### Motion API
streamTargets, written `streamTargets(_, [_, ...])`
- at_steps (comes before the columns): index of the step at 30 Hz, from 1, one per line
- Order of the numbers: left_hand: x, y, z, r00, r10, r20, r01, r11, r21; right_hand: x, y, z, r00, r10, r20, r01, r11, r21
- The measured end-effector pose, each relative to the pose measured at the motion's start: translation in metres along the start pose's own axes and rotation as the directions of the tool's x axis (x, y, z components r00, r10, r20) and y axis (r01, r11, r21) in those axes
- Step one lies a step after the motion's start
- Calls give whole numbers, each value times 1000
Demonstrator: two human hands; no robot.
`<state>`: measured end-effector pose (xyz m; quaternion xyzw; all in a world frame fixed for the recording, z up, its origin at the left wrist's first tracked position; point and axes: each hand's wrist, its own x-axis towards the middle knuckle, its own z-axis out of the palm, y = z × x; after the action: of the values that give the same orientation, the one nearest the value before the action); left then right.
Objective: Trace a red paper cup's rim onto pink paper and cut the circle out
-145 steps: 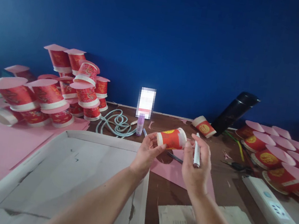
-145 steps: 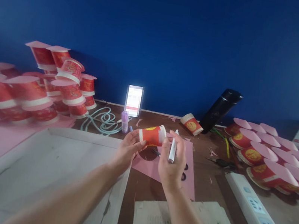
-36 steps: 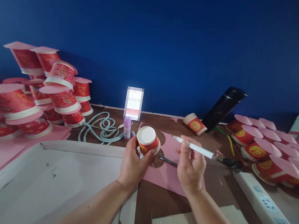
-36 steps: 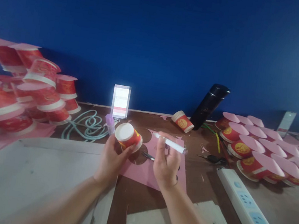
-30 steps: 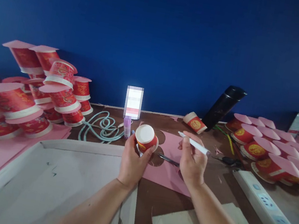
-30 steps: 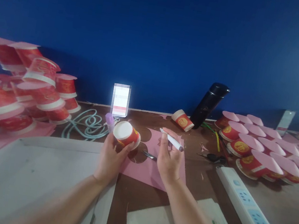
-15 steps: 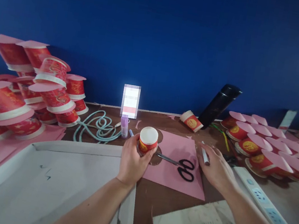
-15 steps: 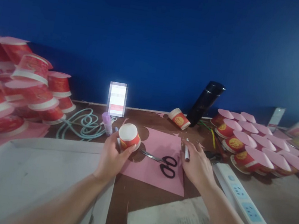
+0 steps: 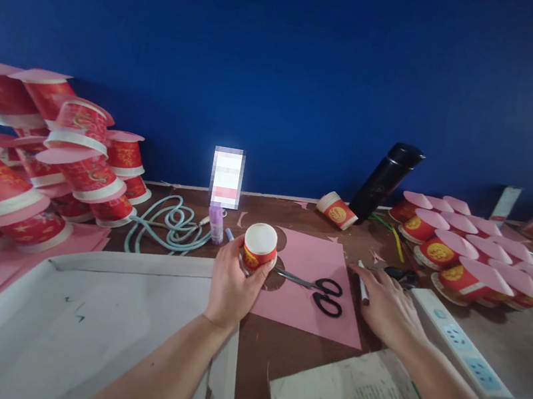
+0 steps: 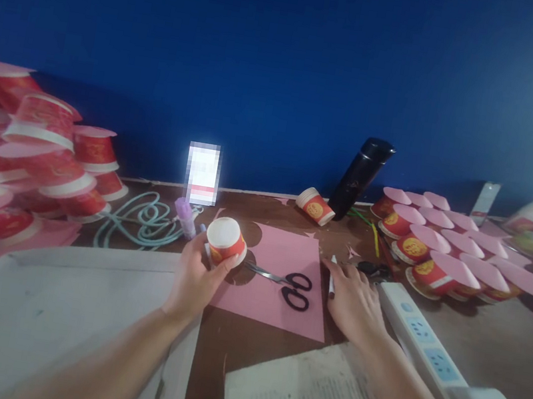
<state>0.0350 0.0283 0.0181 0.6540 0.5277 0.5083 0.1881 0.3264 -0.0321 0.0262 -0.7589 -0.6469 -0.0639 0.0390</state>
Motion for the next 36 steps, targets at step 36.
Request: streamTargets(36, [2, -3, -2, 1000, -22, 4, 22, 997, 76, -11, -22, -32, 989, -138, -47, 141, 988, 65])
